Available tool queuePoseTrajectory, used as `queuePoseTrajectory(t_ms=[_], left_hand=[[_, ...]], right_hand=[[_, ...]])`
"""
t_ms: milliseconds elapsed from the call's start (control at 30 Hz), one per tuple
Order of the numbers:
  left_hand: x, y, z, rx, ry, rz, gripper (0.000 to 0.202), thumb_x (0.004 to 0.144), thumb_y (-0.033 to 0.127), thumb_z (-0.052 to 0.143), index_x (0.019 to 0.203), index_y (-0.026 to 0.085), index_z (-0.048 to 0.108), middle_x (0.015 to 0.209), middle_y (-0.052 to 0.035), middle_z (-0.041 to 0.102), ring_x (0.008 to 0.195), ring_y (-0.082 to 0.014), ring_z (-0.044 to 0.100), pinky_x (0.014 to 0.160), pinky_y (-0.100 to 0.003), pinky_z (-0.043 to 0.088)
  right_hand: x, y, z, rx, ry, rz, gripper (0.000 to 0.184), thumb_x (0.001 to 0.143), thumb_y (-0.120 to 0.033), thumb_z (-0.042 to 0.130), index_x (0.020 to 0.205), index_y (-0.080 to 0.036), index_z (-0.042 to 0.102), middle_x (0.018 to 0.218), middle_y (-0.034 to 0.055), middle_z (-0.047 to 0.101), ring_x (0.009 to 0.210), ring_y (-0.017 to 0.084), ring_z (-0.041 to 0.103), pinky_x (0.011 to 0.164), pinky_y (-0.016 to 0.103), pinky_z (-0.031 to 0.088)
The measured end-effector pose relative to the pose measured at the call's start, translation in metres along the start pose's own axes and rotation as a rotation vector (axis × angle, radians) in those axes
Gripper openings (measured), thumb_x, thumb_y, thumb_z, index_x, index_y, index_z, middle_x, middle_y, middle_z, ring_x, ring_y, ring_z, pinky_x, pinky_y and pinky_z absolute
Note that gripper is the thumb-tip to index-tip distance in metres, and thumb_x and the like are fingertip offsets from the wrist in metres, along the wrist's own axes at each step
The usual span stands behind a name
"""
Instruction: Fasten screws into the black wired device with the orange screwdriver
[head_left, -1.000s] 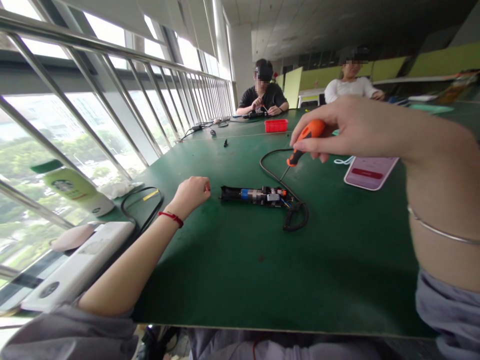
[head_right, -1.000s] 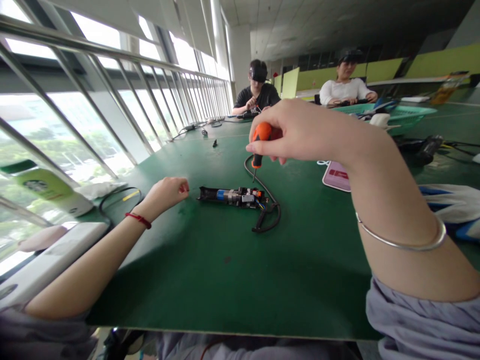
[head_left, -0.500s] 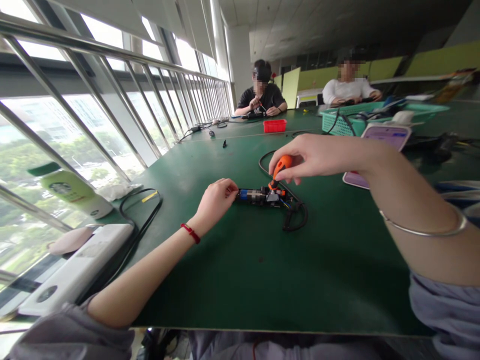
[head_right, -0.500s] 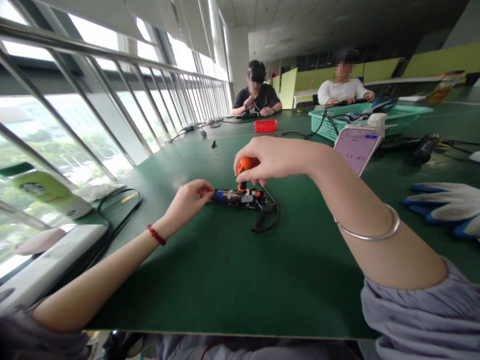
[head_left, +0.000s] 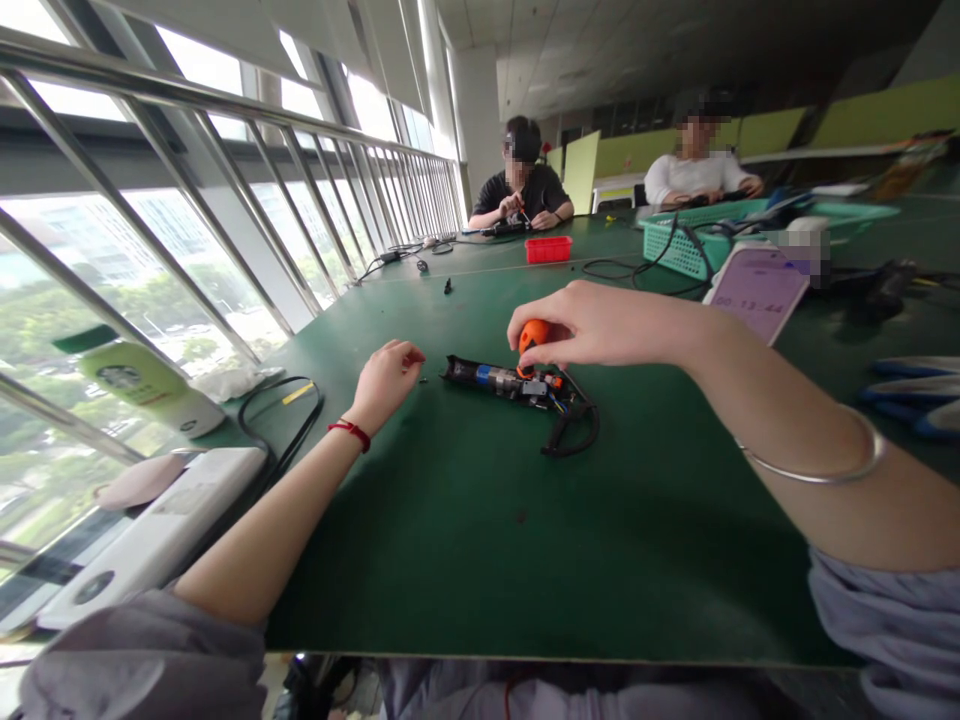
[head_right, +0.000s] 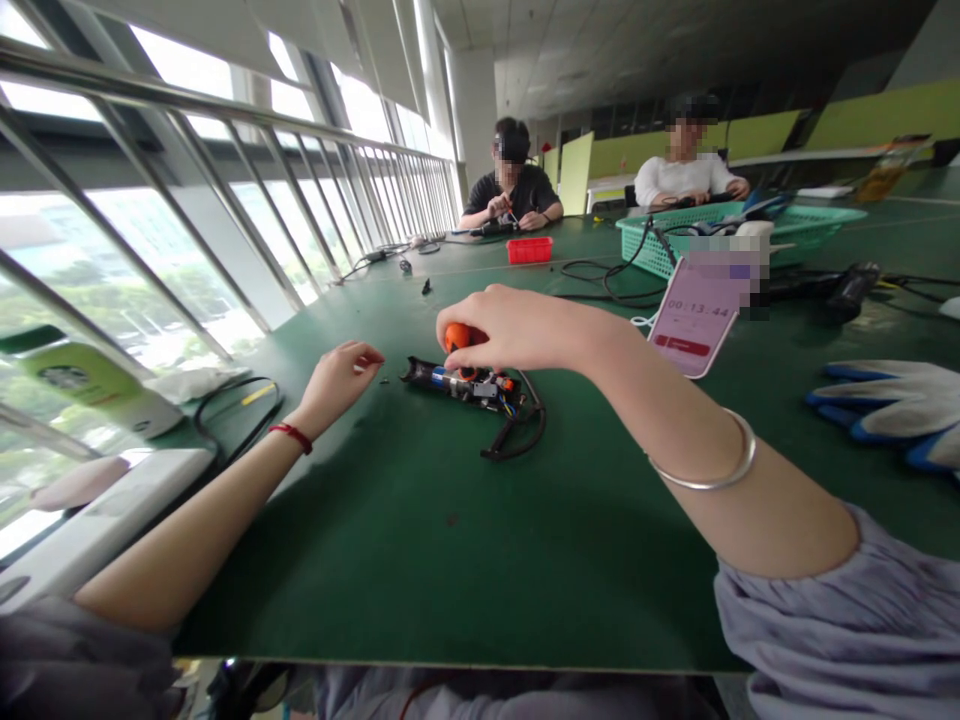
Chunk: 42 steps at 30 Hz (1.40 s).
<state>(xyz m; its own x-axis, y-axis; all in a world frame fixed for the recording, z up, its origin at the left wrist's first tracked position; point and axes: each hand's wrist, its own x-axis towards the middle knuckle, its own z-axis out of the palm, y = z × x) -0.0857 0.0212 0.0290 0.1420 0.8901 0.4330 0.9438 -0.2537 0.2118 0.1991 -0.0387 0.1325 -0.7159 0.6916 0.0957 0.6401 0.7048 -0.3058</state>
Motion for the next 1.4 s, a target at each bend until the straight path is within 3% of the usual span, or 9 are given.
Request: queuePoseTrajectory(t_ms=[167,367,600,933,1067,1167,1267,1400], left_hand=[[-0.003,-0.007,-0.008,0.314,-0.204,-0.006,0.031,0.083,0.023,0.041,0.098,0.022,0.068,0.103,-0.0055,0.064,0.087,-0.0216,0.062,0.068,-0.027,0.049],[-0.007,0.004,-0.004,0.461,-0.304,0.102,0.036,0.085,0.021,0.037,0.106,0.024,0.066,0.106,-0.0061,0.062,0.088,-0.0214,0.062,0.065,-0.026,0.048],[-0.010,0.016,-0.001,0.595,-0.300,0.176,0.030,0.088,0.019,0.037,0.088,0.016,0.066,0.098,-0.0106,0.062,0.091,-0.0234,0.061,0.065,-0.028,0.047],[-0.013,0.024,-0.002,0.577,-0.279,0.181,0.022,0.083,0.014,0.040,0.086,0.015,0.062,0.095,-0.0103,0.062,0.088,-0.0227,0.061,0.060,-0.027,0.045],[-0.015,0.034,-0.006,0.519,-0.270,0.150,0.018,0.079,0.015,0.044,0.082,0.015,0.062,0.090,-0.0090,0.064,0.081,-0.0219,0.062,0.059,-0.026,0.044],[-0.019,0.043,-0.009,0.397,-0.196,0.168,0.016,0.077,0.016,0.047,0.081,0.017,0.062,0.087,-0.0068,0.065,0.077,-0.0201,0.061,0.059,-0.025,0.044],[-0.024,0.052,-0.003,0.092,-0.071,0.227,0.013,0.077,0.020,0.051,0.081,0.018,0.063,0.083,-0.0031,0.065,0.072,-0.0163,0.060,0.061,-0.024,0.045],[-0.030,0.065,0.018,-0.382,0.072,0.279,0.012,0.080,0.024,0.053,0.083,0.019,0.064,0.080,-0.0009,0.065,0.073,-0.0131,0.060,0.067,-0.023,0.048]], right_hand=[[-0.001,0.000,-0.002,0.025,-0.021,0.017,0.033,0.080,-0.047,0.053,0.098,-0.022,0.062,0.082,0.0039,0.063,0.064,0.014,0.051,0.060,0.030,0.030],[0.001,0.000,0.001,-0.010,0.032,-0.007,0.028,0.081,-0.043,0.054,0.096,-0.020,0.062,0.076,0.0021,0.062,0.059,0.012,0.049,0.059,0.029,0.030],[0.005,0.004,0.008,-0.056,0.103,-0.072,0.021,0.082,-0.039,0.055,0.091,-0.021,0.062,0.071,-0.0005,0.061,0.054,0.009,0.047,0.054,0.027,0.028],[0.004,0.001,0.015,-0.048,0.160,-0.088,0.017,0.083,-0.035,0.056,0.089,-0.020,0.061,0.070,-0.0004,0.061,0.052,0.009,0.047,0.051,0.025,0.029],[0.008,0.000,0.023,-0.013,0.217,-0.122,0.019,0.081,-0.035,0.058,0.092,-0.019,0.061,0.072,0.0004,0.062,0.055,0.009,0.049,0.052,0.024,0.030],[0.012,0.001,0.027,0.007,0.320,-0.123,0.024,0.080,-0.040,0.059,0.086,-0.017,0.062,0.066,-0.0005,0.059,0.054,0.009,0.047,0.053,0.023,0.030],[0.011,0.002,0.029,0.031,0.522,-0.093,0.029,0.082,-0.044,0.055,0.081,-0.016,0.060,0.062,-0.0006,0.057,0.053,0.009,0.046,0.053,0.024,0.030],[-0.005,0.009,0.042,0.028,0.835,-0.090,0.026,0.085,-0.041,0.051,0.080,-0.017,0.057,0.064,-0.0004,0.058,0.048,0.009,0.045,0.049,0.024,0.032]])
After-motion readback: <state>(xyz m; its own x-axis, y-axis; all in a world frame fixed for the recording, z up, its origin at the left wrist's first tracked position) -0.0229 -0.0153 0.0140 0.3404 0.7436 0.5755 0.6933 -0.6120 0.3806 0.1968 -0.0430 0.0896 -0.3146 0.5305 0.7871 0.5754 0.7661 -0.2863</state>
